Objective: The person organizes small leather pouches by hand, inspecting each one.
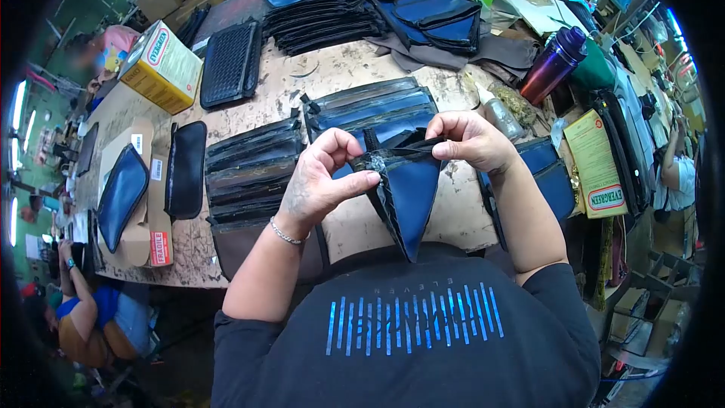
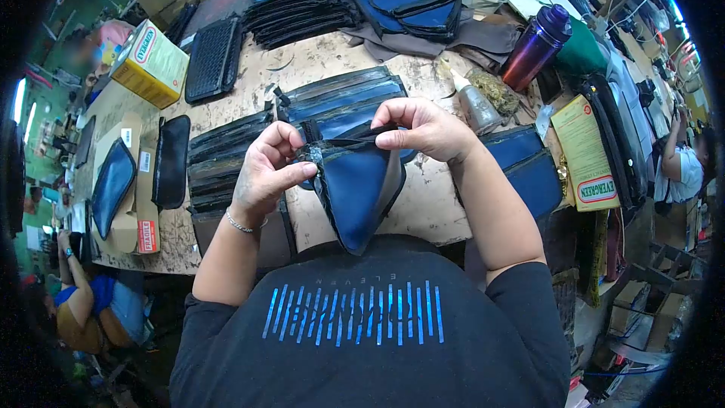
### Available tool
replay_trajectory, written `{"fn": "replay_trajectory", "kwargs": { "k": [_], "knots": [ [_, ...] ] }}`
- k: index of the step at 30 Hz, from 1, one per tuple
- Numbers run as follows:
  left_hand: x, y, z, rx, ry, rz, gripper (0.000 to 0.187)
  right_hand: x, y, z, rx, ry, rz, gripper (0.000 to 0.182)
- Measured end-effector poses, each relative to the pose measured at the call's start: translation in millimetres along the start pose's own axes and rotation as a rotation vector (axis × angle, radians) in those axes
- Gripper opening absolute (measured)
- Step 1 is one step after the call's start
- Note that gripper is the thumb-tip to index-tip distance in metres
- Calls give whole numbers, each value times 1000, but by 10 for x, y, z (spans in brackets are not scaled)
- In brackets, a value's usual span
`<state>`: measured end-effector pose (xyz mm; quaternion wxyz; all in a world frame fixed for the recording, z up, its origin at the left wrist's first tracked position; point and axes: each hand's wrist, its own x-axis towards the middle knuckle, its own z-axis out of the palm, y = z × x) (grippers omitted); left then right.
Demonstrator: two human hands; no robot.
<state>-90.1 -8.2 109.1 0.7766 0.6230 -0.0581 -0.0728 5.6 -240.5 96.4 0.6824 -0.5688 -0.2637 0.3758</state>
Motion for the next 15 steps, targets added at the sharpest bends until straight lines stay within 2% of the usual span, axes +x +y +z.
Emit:
{"fn": "replay_trajectory", "kwargs": {
  "k": [4, 8, 11, 15],
  "knots": [
    [-42, -3, 24, 39, 37, -29, 28, -68, -19, 36, -41, 35, 8, 13],
    [-96, -37, 51, -84, 46, -3, 28, -110, -36, 67, -49, 38, 43, 14],
    [-148, -76, 25, -9, 81, 32, 17, -117, -47, 105, -94, 22, 58, 13],
    [-199, -112, 18, 14, 40, 117, 14, -135, -62, 131, -111, -4, 56, 14]
  ]
}}
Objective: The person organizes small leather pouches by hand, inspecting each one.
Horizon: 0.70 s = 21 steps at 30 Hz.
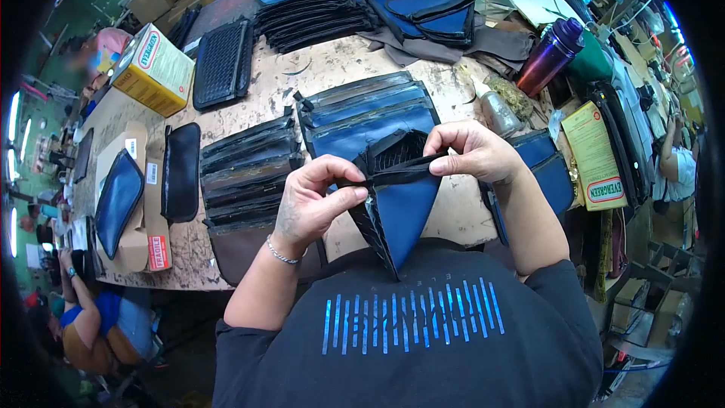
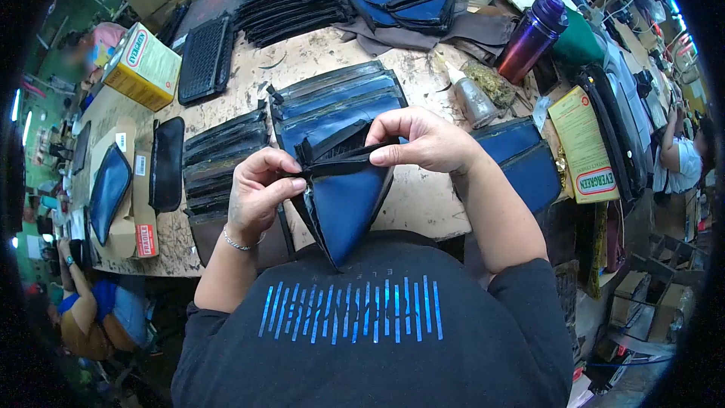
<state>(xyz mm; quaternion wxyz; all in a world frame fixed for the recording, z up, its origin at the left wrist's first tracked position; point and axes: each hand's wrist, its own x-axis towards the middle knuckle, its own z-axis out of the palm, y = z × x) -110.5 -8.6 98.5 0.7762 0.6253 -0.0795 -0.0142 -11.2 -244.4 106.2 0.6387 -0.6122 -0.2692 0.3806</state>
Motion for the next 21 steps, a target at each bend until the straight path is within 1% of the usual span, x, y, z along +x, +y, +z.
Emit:
{"fn": "replay_trajectory", "kwargs": {
  "k": [1, 3, 4, 5, 6, 7, 9, 13, 15, 17, 18, 20, 21],
  "knots": [
    [-17, 13, 6, 0, -5, -4, 14, -16, -14, 3, -48, -20, -12, 14],
    [-56, 51, 26, 149, -46, 6, 11, -54, -41, 26, -86, -33, -18, 14],
    [-56, 46, 23, 270, -84, 92, 10, -65, -63, 47, -194, -56, -35, 16],
    [-54, 43, 30, 268, -88, 84, 10, -68, -96, 76, -301, -80, -52, 18],
    [-55, 47, 38, 294, -126, 119, 10, -66, -154, 146, -357, -84, -48, 24],
    [-58, 51, 51, 318, -166, 154, 10, -38, -187, 200, -347, -82, -43, 24],
    [-46, 57, 81, 272, -181, 128, 12, 29, -258, 282, -594, -110, -189, 26],
    [-3, 69, 102, 191, -188, 87, 16, 79, -381, 346, -655, -83, -82, 23],
    [6, 67, 113, 155, -191, 65, 16, 116, -401, 349, -602, -103, -90, 20],
    [30, 74, 125, 232, -229, 158, 15, 126, -496, 369, -384, -156, 197, 11],
    [46, 76, 118, 231, -228, 159, 15, 132, -471, 362, -385, -156, 198, 11],
    [75, 81, 101, 281, -321, 191, 16, 138, -400, 344, -176, -171, 218, 6],
    [80, 101, 121, 279, -321, 192, 16, 126, -402, 344, -178, -171, 220, 6]
  ]
}}
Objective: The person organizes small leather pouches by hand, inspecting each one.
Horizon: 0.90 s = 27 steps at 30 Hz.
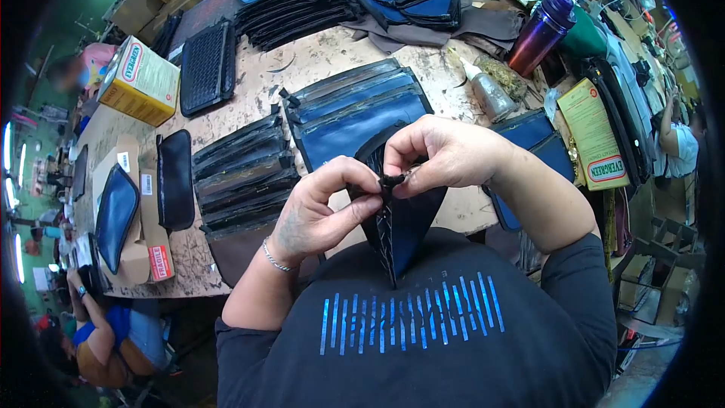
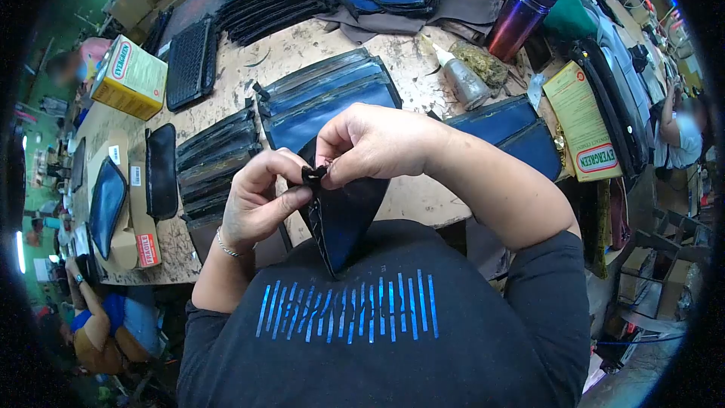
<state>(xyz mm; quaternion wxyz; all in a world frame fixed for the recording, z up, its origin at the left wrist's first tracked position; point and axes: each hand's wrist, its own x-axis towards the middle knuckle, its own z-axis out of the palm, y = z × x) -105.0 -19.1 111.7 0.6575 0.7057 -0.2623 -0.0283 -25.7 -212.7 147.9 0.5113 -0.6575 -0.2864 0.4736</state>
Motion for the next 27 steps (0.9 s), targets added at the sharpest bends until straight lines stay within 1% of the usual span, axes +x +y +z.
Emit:
{"fn": "replay_trajectory", "kwargs": {
  "k": [2, 3, 4, 6, 7, 8, 10, 11, 12, 14, 15, 17, 21, 23, 24, 27],
  "knots": [
    [35, 70, 36, -161, 107, -119, 25, -30, 3, 9, 151, 12, 70, 7],
    [58, 66, 3, -171, 42, -118, 34, -38, 12, 7, 150, 12, 75, 7],
    [76, 71, -24, -175, 44, -117, 34, -43, 26, 5, 179, 12, 47, 7],
    [112, 88, -69, -221, -24, -228, 33, -55, 32, -10, 203, 13, 21, 7],
    [118, 91, -82, -129, -23, -265, 27, -62, 32, -18, 207, 14, 34, 7],
    [129, 106, -87, -130, -20, -264, 27, -65, 34, -22, 211, 15, 47, 7],
    [146, 143, -98, 239, -146, -179, 17, -66, 48, -22, 230, 28, 49, 7],
    [142, 107, -81, 221, -90, -142, 13, -68, 50, -22, 251, 45, 51, 8],
    [141, 113, -66, 220, -91, -140, 13, -71, 40, -24, 251, 47, 52, 8],
    [132, 126, -37, 213, -42, -204, 13, -79, 7, -36, 165, 23, 102, 7],
    [132, 122, -26, 211, -40, -203, 13, -85, 0, -40, 164, 23, 105, 7],
    [131, 115, -7, 266, -37, -184, 16, -99, -13, -46, -34, -3, 78, 10],
    [128, 126, 24, 288, 11, -163, 19, -131, -64, -10, -122, 23, 81, 12],
    [134, 142, 13, 372, -55, -78, 25, -136, -52, 4, -133, 40, 105, 12],
    [142, 147, -1, 370, -52, -78, 25, -139, -55, 14, -134, 38, 107, 12],
    [151, 126, -114, 187, -192, -86, 37, -142, -63, 37, -85, 54, 88, 11]
  ]
}}
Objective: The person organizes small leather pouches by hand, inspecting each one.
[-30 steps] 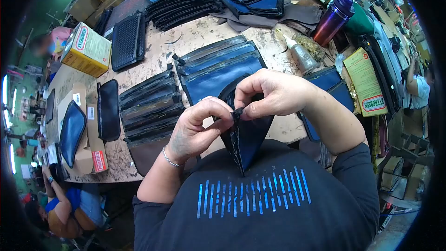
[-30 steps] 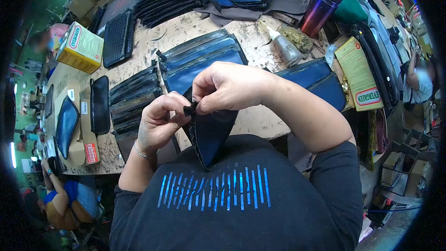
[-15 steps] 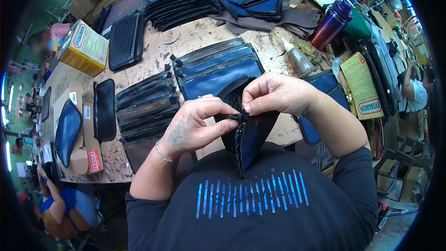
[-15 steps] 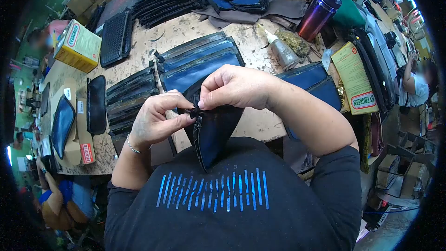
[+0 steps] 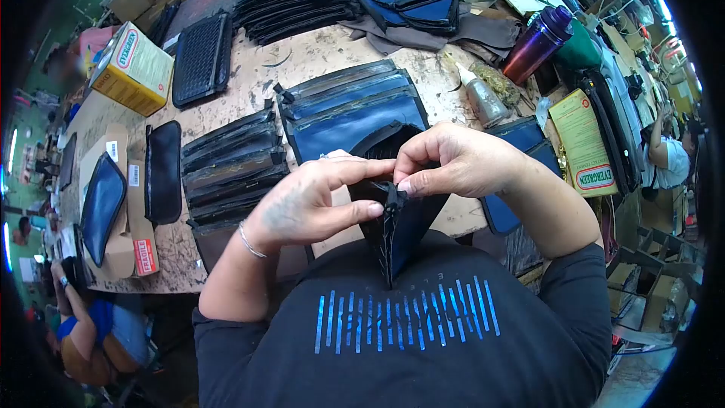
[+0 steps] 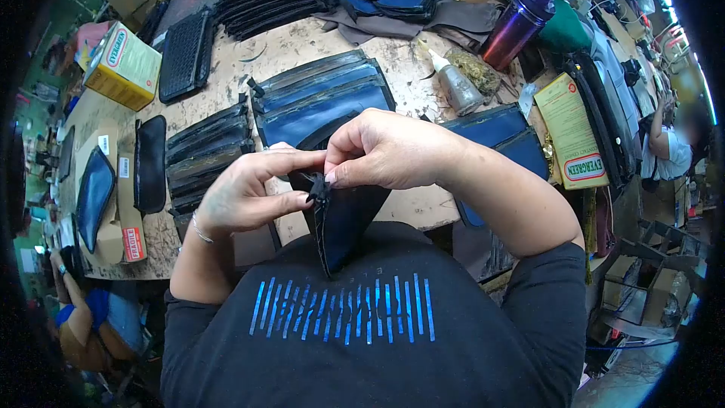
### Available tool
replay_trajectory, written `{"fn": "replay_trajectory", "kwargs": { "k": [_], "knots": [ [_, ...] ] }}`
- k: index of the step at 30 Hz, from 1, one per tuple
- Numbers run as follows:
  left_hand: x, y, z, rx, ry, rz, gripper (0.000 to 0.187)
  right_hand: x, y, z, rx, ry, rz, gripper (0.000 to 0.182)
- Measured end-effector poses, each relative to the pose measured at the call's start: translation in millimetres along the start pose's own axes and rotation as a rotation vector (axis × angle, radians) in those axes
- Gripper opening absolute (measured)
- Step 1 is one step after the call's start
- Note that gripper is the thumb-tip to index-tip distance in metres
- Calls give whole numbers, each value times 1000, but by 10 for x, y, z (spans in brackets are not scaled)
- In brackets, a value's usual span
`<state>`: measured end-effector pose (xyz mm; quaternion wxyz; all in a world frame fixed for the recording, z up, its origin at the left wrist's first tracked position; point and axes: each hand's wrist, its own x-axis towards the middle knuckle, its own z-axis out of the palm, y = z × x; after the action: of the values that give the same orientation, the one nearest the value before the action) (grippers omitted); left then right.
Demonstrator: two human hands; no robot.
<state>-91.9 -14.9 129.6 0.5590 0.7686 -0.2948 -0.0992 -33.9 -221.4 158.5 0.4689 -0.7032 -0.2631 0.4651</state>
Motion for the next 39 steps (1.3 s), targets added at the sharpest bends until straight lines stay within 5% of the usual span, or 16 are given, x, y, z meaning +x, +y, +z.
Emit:
{"fn": "replay_trajectory", "kwargs": {
  "k": [8, 15, 18, 22, 32, 39],
  "knots": [
    [128, 123, -63, -126, -88, -432, 19, -3, -51, 16, -113, 37, -28, 12],
    [119, 127, -56, -234, -110, -360, 17, -7, -56, 48, -265, 82, -143, 14],
    [72, 30, -61, -237, -41, -187, 17, 67, 26, -89, -142, -87, -266, 20],
    [-54, -102, -136, -476, 83, -273, 10, 229, 306, -392, 129, -149, -224, 24],
    [-254, -144, -220, -376, 122, -406, 20, 381, 251, -243, -49, -110, -211, 20],
    [-171, -115, -209, -275, 101, -291, 18, 301, 261, -154, -89, -14, -269, 24]
  ]
}}
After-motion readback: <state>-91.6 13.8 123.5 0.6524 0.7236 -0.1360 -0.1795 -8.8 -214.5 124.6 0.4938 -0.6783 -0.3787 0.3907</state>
